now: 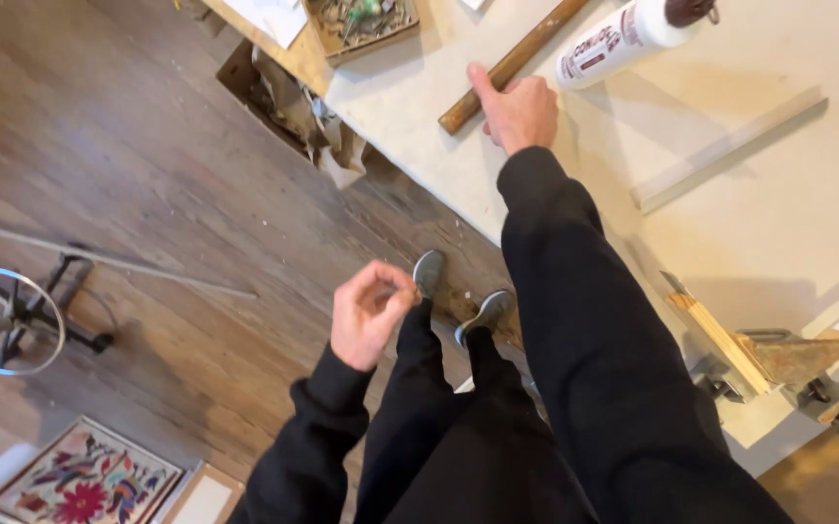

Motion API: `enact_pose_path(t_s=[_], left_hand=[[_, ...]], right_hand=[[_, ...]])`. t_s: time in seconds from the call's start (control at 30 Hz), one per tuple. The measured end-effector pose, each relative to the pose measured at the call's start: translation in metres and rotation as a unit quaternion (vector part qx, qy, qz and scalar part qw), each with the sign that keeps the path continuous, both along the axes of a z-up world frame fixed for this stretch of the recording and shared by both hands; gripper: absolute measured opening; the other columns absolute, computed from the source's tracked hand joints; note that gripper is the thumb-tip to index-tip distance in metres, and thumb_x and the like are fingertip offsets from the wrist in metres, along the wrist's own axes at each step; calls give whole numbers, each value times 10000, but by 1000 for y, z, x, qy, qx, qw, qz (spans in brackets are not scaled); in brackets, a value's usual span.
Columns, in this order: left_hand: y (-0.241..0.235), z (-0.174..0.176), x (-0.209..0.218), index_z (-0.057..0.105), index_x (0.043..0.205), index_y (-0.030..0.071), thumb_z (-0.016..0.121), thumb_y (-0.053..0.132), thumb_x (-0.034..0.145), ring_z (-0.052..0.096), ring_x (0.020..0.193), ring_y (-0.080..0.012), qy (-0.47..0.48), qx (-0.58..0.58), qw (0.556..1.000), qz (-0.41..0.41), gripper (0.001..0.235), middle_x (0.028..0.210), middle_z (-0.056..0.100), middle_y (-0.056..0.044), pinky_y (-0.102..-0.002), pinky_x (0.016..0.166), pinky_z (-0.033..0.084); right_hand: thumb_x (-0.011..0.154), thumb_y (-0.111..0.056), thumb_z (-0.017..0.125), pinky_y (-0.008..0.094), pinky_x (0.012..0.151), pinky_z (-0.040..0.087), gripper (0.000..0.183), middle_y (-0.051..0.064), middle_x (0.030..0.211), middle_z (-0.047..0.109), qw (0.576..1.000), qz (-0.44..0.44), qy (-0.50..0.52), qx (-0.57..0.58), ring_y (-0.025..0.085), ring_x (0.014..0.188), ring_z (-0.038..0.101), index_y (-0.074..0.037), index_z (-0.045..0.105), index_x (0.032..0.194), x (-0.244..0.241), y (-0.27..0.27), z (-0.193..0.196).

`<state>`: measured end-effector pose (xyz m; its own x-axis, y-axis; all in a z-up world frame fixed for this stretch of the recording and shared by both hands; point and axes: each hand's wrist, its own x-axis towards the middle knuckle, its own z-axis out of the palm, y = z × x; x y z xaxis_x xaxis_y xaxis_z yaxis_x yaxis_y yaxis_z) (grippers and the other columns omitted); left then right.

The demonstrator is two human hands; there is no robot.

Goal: The person picks up white frame molding strips from a workbench, applies glue from a bottle along the edge of a strip, fits two mitered pieces together at a corner, and secures the joint in a miter clamp on the bench. They tighten the clamp, tap the joint with a hammer, then release the clamp and handle the joined corner piece.

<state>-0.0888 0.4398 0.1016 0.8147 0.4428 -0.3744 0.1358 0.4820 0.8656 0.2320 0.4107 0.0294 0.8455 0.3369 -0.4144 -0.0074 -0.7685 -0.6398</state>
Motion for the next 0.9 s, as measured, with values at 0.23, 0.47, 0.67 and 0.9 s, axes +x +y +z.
enact_pose_path(t_s=[0.23,0.47,0.67,0.9], left_hand=[[-26,-17,-43,638,1006,-31,676,16,931,678,883,-132,25,-40,999,26,96,943,700,-79,-276,806,568],[-41,-15,-44,661,963,-33,696,-14,904,690,872,-128,38,6,998,55,71,941,699,-60,-286,785,583],[-62,20,-4,708,979,-8,704,3,925,678,877,-97,29,109,994,-5,55,932,717,-36,-272,809,590],[-171,51,73,708,1008,29,718,35,920,711,854,-125,-56,190,969,-144,89,919,726,-52,-270,800,578]], right_hand=[[874,-268,656,321,465,574,270,73,656,662,969,-180,49,164,170,495,671,-1,616,850,7,23,-18],[1023,-196,588,276,448,507,226,6,732,535,892,-180,84,407,99,505,516,15,528,1079,12,48,34],[1115,-241,560,228,438,391,323,-49,788,499,846,-13,-11,532,57,495,444,-37,488,1355,-63,-97,209],[1159,-114,600,216,556,449,192,-17,802,564,933,-139,-67,325,63,619,527,-6,553,1310,-119,-382,253]])
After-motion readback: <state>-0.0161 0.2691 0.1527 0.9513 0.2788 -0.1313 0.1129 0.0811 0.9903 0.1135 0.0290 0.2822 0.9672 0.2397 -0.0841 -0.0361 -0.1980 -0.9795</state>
